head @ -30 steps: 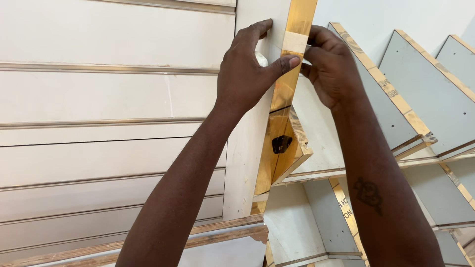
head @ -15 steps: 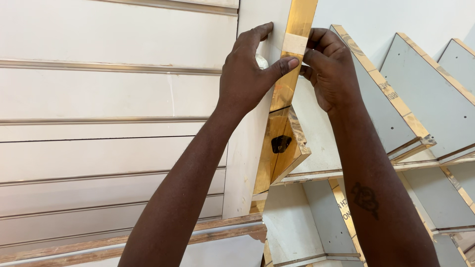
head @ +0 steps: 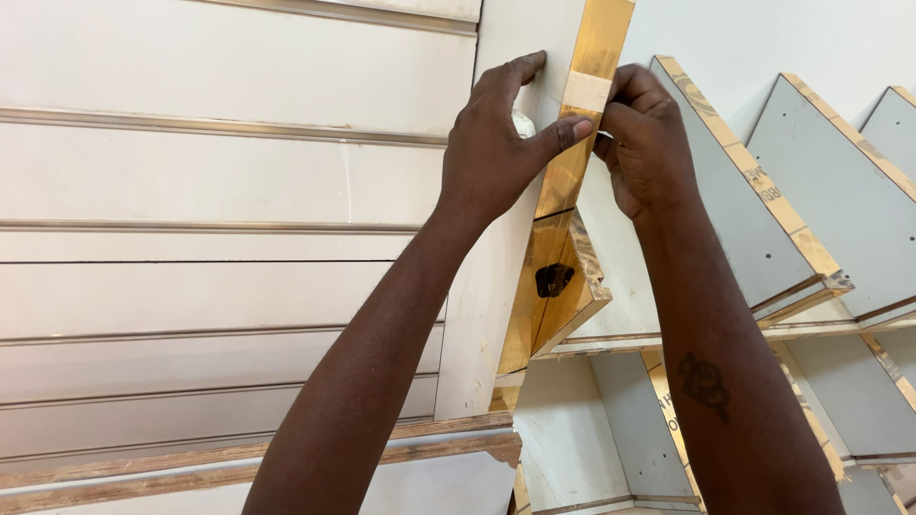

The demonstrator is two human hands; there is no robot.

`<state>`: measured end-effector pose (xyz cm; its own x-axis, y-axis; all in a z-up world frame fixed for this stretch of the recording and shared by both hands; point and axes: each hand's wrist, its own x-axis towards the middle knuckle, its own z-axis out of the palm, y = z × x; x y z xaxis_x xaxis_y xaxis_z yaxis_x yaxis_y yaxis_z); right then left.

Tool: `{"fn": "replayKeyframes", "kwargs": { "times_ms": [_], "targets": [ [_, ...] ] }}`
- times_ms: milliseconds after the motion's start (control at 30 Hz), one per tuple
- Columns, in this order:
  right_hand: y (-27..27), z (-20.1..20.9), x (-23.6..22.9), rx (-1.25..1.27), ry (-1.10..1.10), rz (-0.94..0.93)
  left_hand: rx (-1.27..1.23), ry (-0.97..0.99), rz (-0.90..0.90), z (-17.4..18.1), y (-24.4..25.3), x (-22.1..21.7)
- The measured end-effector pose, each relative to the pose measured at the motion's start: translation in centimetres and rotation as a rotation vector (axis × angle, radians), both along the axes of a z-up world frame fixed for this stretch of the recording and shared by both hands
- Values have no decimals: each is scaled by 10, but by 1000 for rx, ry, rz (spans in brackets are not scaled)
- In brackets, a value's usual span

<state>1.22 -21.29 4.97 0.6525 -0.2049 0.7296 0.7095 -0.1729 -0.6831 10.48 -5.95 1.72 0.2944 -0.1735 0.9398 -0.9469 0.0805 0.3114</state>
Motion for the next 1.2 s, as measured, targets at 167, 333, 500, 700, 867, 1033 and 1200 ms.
{"fn": "replayKeyframes", "kwargs": {
  "times_ms": [167, 333, 500, 700, 867, 1033, 1200],
  "targets": [
    [4, -2, -2, -9, -20, -67, 14, -1, 35, 0, -2, -1],
    [-3, -3, 4, 1, -12, -66, 25, 16, 28, 0, -1, -2],
    [0, -3, 1, 15, -26, -73, 34, 30, 42, 2, 1, -5],
    [-3, 2, 1, -68, -63, -61, 44, 45, 30, 2, 1, -3],
    [-5, -4, -4, -106, -81, -102, 24, 24, 30, 0, -1, -1],
    [-10, -8, 10, -113, -157, -208, 24, 41, 14, 1, 1, -2],
    [-4, -7, -1, -70, -145, -158, 11, 30, 22, -1, -1, -1]
  ]
}}
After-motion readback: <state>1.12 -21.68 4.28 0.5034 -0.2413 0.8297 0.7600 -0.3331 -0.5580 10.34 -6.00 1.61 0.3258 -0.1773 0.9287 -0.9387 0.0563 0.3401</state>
